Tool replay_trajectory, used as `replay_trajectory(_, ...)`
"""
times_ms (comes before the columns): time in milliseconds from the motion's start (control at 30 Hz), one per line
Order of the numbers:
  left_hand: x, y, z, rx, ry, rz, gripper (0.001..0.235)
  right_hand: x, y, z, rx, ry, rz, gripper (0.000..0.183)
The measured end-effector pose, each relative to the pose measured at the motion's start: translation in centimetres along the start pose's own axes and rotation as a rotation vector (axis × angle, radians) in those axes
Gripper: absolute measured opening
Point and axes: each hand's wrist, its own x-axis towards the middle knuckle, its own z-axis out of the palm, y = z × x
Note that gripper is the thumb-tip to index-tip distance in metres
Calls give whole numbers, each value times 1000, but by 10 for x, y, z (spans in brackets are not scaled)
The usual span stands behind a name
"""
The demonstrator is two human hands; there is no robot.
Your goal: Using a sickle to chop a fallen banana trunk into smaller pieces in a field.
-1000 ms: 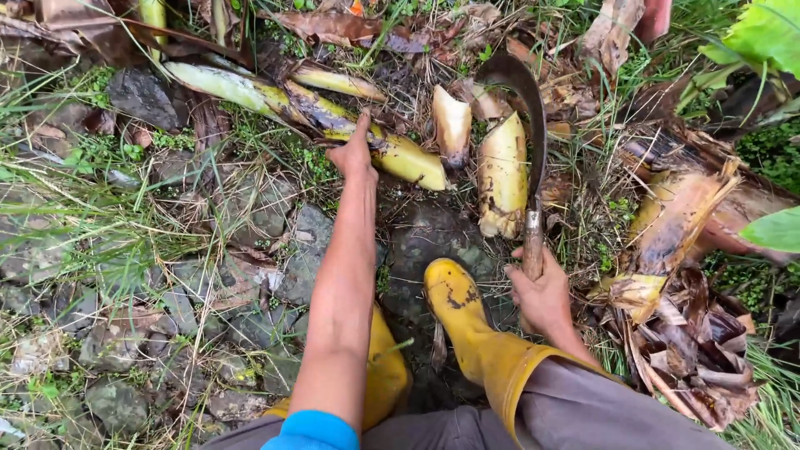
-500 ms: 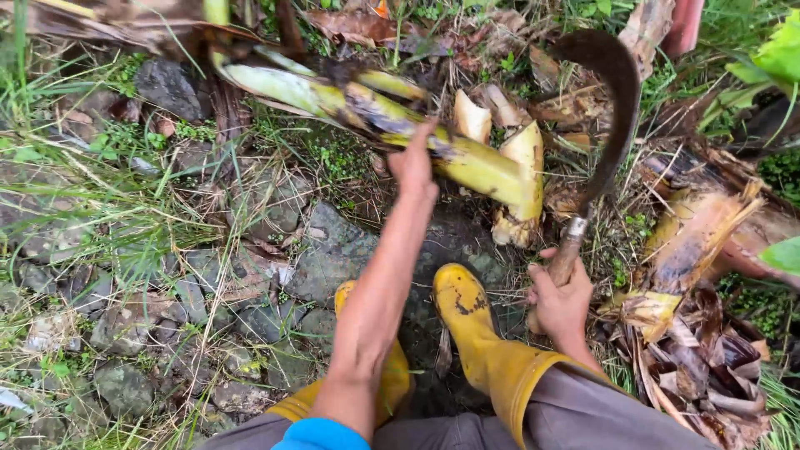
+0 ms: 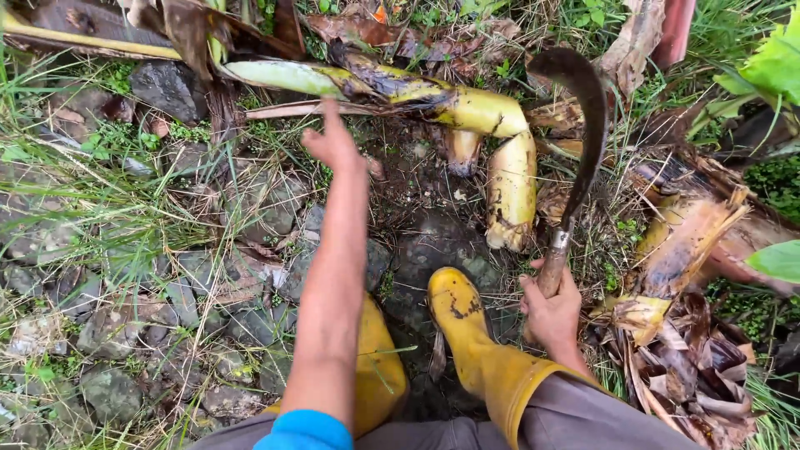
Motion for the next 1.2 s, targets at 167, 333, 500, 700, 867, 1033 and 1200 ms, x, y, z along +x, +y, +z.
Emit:
replay_trajectory(167, 57, 31, -5, -83, 54, 63, 98, 0, -6, 1, -36, -1, 65, 26)
replay_trajectory(333, 98, 48, 2, 116, 146, -200, 54, 4, 0, -2, -212, -19, 169, 20)
replay_trajectory(500, 68, 76, 17, -53, 291, -323, 125, 3, -2, -3, -182, 11, 198, 22)
replay_trajectory(700, 57, 74, 30, 14, 1, -405, 103, 4, -3, -1, -147, 13, 177, 24)
replay_trajectory(867, 70, 56, 39, -77, 97, -375, 81, 2, -1, -5, -185, -1, 234, 25)
replay_trajectory(1033, 110, 13, 19, -336, -119, -316, 38, -1, 11, -8, -235, -46, 187, 22)
replay_trajectory(1200, 107, 0, 11, -602, -351, -262, 64, -4, 16, -3, -177, -94, 122, 17)
